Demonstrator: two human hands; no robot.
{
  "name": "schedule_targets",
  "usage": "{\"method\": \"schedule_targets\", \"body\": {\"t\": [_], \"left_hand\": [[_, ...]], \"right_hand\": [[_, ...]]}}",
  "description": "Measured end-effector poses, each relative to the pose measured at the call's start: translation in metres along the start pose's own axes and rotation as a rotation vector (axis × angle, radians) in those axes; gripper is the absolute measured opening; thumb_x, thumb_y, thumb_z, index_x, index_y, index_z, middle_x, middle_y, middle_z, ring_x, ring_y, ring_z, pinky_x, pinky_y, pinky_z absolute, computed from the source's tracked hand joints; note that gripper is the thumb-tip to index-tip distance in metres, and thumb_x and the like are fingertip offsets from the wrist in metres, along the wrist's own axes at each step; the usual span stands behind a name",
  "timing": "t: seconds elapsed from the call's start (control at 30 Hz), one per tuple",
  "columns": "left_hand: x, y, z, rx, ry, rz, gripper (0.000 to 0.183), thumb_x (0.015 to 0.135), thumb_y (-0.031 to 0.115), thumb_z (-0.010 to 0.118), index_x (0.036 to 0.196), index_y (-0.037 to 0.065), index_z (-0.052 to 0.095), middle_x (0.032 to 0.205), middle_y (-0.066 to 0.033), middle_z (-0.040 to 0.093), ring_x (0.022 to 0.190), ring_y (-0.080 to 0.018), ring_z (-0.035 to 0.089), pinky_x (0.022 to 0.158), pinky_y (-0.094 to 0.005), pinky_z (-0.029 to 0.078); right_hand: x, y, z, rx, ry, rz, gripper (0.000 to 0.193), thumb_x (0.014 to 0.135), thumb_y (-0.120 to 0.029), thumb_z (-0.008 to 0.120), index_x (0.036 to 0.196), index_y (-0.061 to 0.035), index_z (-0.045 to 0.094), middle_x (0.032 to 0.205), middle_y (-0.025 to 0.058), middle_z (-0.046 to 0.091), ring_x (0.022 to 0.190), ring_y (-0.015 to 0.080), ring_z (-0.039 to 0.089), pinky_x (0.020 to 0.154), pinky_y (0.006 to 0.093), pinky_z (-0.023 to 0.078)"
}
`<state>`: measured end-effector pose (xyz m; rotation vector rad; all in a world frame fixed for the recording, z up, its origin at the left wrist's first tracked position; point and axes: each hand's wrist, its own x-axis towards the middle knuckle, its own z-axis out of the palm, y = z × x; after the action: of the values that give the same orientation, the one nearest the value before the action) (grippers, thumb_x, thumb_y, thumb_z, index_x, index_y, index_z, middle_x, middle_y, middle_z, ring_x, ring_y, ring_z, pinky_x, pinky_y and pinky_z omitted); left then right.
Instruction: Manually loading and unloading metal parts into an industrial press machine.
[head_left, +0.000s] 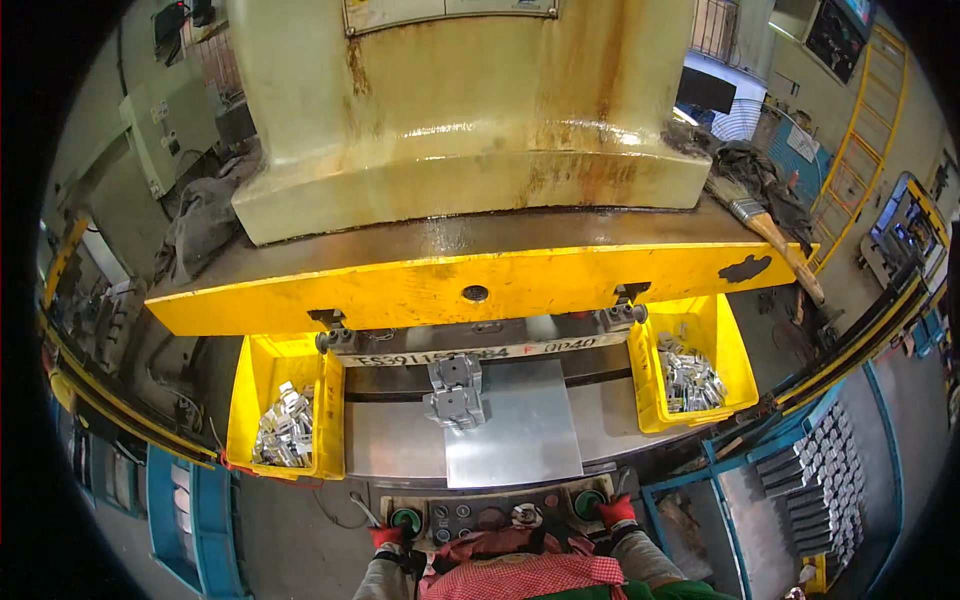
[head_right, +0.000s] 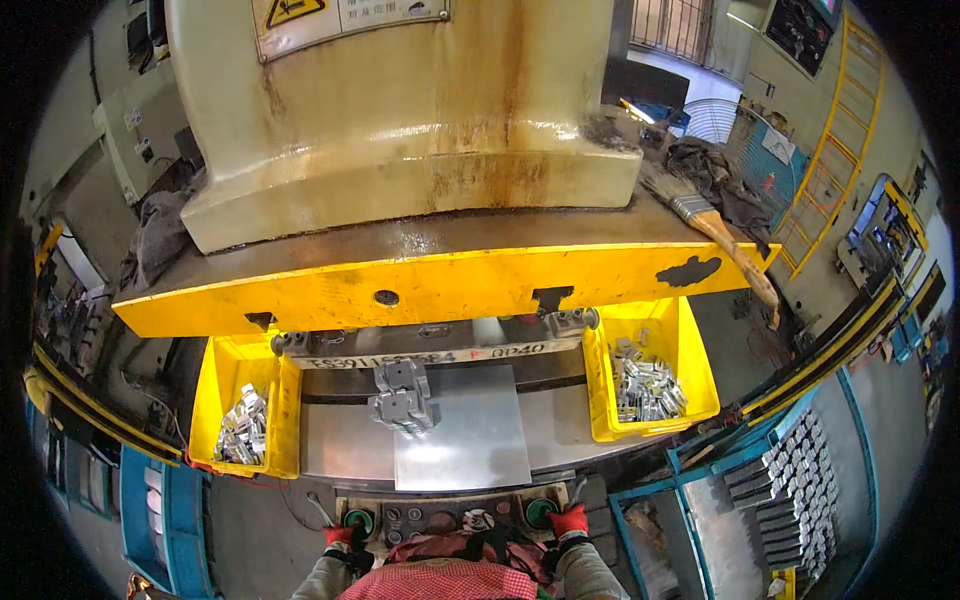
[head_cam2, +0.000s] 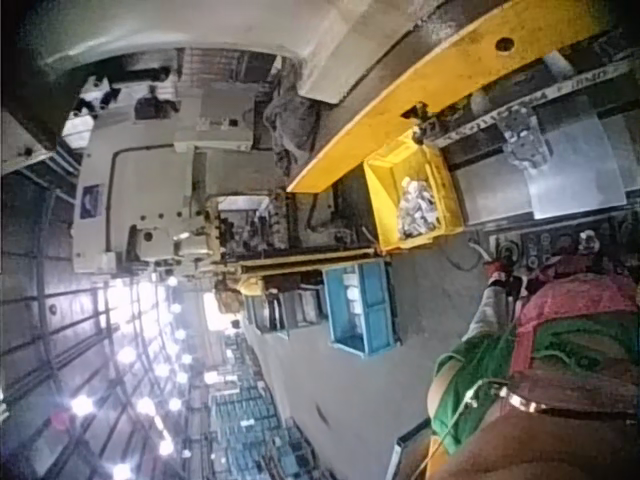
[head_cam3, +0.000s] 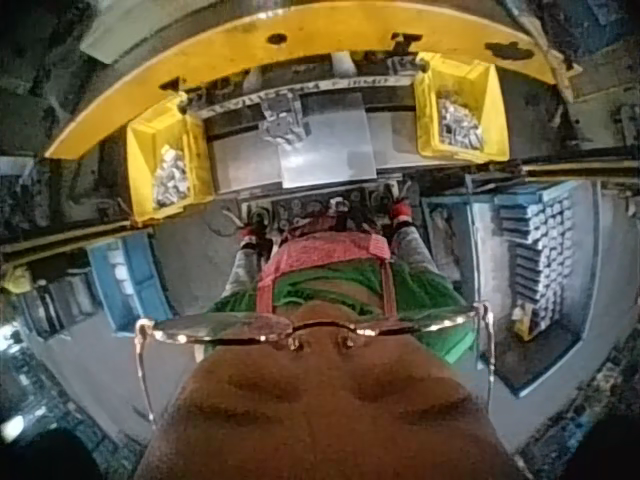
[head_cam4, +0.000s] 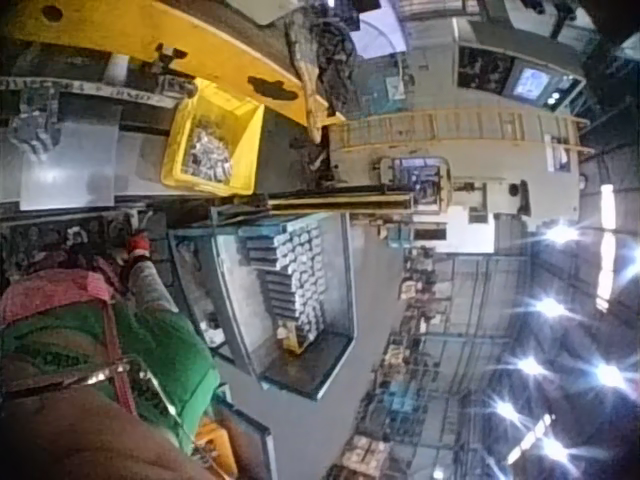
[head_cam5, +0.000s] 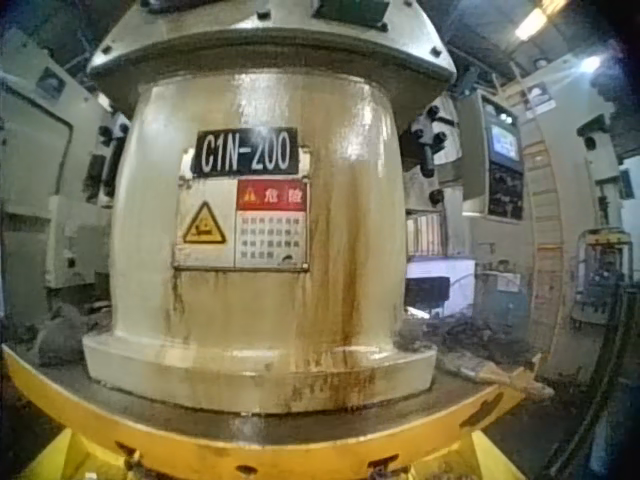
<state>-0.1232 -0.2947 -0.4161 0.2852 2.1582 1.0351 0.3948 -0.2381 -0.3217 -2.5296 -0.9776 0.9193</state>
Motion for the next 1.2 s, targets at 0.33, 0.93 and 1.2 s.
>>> {"method": "schedule_targets", "body": {"t": [0.33,0.93,1.2], "left_hand": [[-0.055,0.011,-0.018,-0.593,-0.155,-0.118,0.037,0.060,0.017,0.070,0.084,0.006,0.044,0.066,-0.0028,0.045,0.049,-0.0155,0.044,0.043,-0.0312,0.038],[-0.188,0.495,0.082,-0.251,-0.922,0.524,0.034,0.084,0.029,0.050,0.111,0.010,0.047,0.059,0.0041,0.044,0.049,-0.0030,0.040,0.040,-0.0186,0.031],[-0.092,0.533,0.193,-0.208,-0.889,0.738,0.025,0.080,0.026,0.054,0.100,0.012,0.054,0.054,0.0014,0.047,0.042,-0.0106,0.043,0.039,-0.0265,0.036]], "right_hand": [[0.014,0.015,-0.013,0.351,-0.122,0.047,0.050,0.062,-0.026,0.069,0.097,0.0022,0.047,0.087,0.0165,0.057,0.082,0.0249,0.055,0.070,0.0348,0.044],[-0.051,-0.406,-0.157,0.615,-0.177,-1.116,0.043,0.073,-0.016,0.061,0.112,-0.0046,0.046,0.089,0.0074,0.056,0.083,0.0134,0.051,0.074,0.0259,0.039],[0.008,-0.478,-0.101,0.647,-0.318,-0.999,0.039,0.070,-0.021,0.063,0.102,-0.0025,0.050,0.085,0.0046,0.058,0.076,0.0152,0.054,0.070,0.0269,0.041]]}}
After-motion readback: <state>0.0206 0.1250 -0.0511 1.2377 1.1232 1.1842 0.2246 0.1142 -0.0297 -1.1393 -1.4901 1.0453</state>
